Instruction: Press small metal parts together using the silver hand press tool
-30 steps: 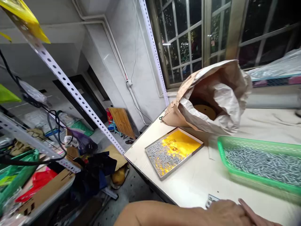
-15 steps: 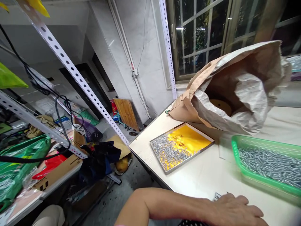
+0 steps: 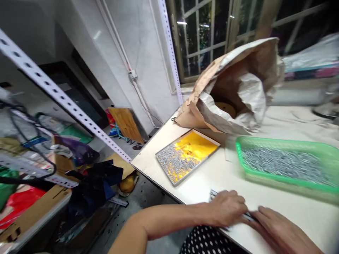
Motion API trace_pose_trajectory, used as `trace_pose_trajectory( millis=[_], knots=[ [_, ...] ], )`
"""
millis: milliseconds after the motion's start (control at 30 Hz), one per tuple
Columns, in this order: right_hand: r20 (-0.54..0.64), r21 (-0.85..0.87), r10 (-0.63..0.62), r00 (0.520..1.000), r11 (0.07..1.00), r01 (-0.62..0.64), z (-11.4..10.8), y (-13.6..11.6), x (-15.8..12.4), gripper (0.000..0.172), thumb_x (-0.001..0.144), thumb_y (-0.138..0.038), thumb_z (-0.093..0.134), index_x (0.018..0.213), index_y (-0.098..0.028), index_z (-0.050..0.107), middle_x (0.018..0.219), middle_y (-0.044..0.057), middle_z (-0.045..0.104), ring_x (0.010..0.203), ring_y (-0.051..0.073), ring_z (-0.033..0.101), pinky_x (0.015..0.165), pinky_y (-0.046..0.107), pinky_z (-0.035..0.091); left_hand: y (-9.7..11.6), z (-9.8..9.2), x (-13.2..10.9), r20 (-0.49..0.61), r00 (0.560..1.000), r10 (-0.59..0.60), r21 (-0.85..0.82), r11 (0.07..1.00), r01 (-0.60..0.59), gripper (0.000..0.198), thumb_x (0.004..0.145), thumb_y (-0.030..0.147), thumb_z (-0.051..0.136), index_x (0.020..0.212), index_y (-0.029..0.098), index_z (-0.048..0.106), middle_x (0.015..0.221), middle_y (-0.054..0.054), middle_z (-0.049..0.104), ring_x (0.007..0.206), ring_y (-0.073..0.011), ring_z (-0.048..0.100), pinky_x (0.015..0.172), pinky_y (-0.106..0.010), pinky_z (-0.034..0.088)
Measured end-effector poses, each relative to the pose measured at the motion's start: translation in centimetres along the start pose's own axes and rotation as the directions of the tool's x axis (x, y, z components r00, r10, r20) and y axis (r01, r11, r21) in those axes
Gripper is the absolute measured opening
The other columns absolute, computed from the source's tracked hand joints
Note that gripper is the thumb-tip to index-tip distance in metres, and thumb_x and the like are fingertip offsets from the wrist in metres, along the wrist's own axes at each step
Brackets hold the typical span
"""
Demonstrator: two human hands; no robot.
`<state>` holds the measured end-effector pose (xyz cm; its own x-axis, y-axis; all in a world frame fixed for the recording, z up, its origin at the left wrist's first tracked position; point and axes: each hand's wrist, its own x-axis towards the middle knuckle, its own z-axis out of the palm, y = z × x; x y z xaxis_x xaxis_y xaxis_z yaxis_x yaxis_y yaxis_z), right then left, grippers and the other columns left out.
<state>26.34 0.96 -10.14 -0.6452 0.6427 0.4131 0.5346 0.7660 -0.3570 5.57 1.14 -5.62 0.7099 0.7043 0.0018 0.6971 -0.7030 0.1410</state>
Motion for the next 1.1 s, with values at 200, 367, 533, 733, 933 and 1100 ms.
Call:
trace_pose_trajectory(
  millis=[200, 367, 533, 733, 933, 1100],
  knots=[
    [0.104, -0.084, 0.05, 0.993, 0.996, -0.041, -2.9, -1.1, 3.1, 0.042, 0.092, -0.047, 0.051, 0.123, -0.018, 0.055, 0.111, 0.014, 0.061, 0.1, 0.027, 0.059, 0.082, 0.042, 0.051, 0.4, -1.9, -0.7, -0.081, 0.966, -0.244, -0.137, 0.963, 0.232, 0.062, 0.08, 0.064, 0.059, 0.115, 0.013, 0.058, 0.101, -0.011, 0.062, 0.095, -0.0258, 0.055, 0.08, -0.036, 0.048],
    [0.103, -0.032, 0.107, 0.989, 0.994, -0.104, -2.8, -2.0, 1.4, 0.058, 0.092, -0.039, 0.053, 0.143, -0.019, 0.037, 0.14, 0.017, 0.044, 0.13, 0.029, 0.041, 0.102, 0.047, 0.042, 1.5, -2.5, -2.3, -0.158, 0.938, -0.309, -0.215, 0.938, 0.273, 0.057, 0.084, 0.041, 0.065, 0.131, 0.015, 0.047, 0.13, -0.016, 0.052, 0.116, -0.0285, 0.049, 0.095, -0.043, 0.045],
    [0.098, -0.074, 0.153, 0.983, 0.987, -0.146, -1.6, -3.4, 0.2, 0.056, 0.091, -0.036, 0.055, 0.142, -0.018, 0.04, 0.137, 0.016, 0.049, 0.126, 0.03, 0.044, 0.103, 0.047, 0.041, -3.7, -6.8, -2.9, -0.3, 0.808, -0.508, -0.072, 0.856, 0.512, 0.028, 0.097, 0.027, 0.043, 0.11, 0.015, 0.065, 0.106, -0.011, 0.064, 0.1, -0.0244, 0.054, 0.091, -0.038, 0.046],
    [-0.005, -0.216, 0.187, 0.982, 0.959, -0.184, 0.2, -4.5, 0.7, 0.041, 0.091, -0.028, 0.056, 0.131, -0.017, 0.053, 0.135, 0.016, 0.051, 0.129, 0.034, 0.041, 0.104, 0.054, 0.035, -12.1, -9.4, -0.6, -0.106, 0.672, -0.733, 0.236, 0.638, 0.733, 0.034, 0.094, 0.03, 0.046, 0.097, 0.011, 0.073, 0.106, -0.016, 0.065, 0.108, -0.0306, 0.052, 0.085, -0.037, 0.046],
    [0.0, -0.215, 0.216, 0.976, 0.953, -0.211, -0.3, -4.7, 1.2, 0.036, 0.091, -0.023, 0.056, 0.127, -0.021, 0.057, 0.132, 0.014, 0.054, 0.128, 0.03, 0.041, 0.103, 0.05, 0.034, -14.0, -7.5, 0.7, 0.051, 0.638, -0.768, 0.3, 0.621, 0.724, 0.029, 0.088, 0.017, 0.047, 0.1, 0.007, 0.072, 0.104, -0.02, 0.066, 0.104, -0.0313, 0.059, 0.077, -0.034, 0.047],
    [0.06, -0.222, 0.169, 0.984, 0.963, -0.152, -1.0, -5.0, 2.2, 0.027, 0.092, -0.019, 0.055, 0.119, -0.021, 0.059, 0.111, 0.011, 0.061, 0.103, 0.025, 0.051, 0.087, 0.04, 0.04, -14.2, -7.5, 0.7, 0.046, 0.64, -0.767, 0.287, 0.624, 0.727, 0.03, 0.087, 0.012, 0.045, 0.102, 0.008, 0.07, 0.104, -0.019, 0.067, 0.098, -0.0287, 0.062, 0.074, -0.032, 0.045]
  ],
)
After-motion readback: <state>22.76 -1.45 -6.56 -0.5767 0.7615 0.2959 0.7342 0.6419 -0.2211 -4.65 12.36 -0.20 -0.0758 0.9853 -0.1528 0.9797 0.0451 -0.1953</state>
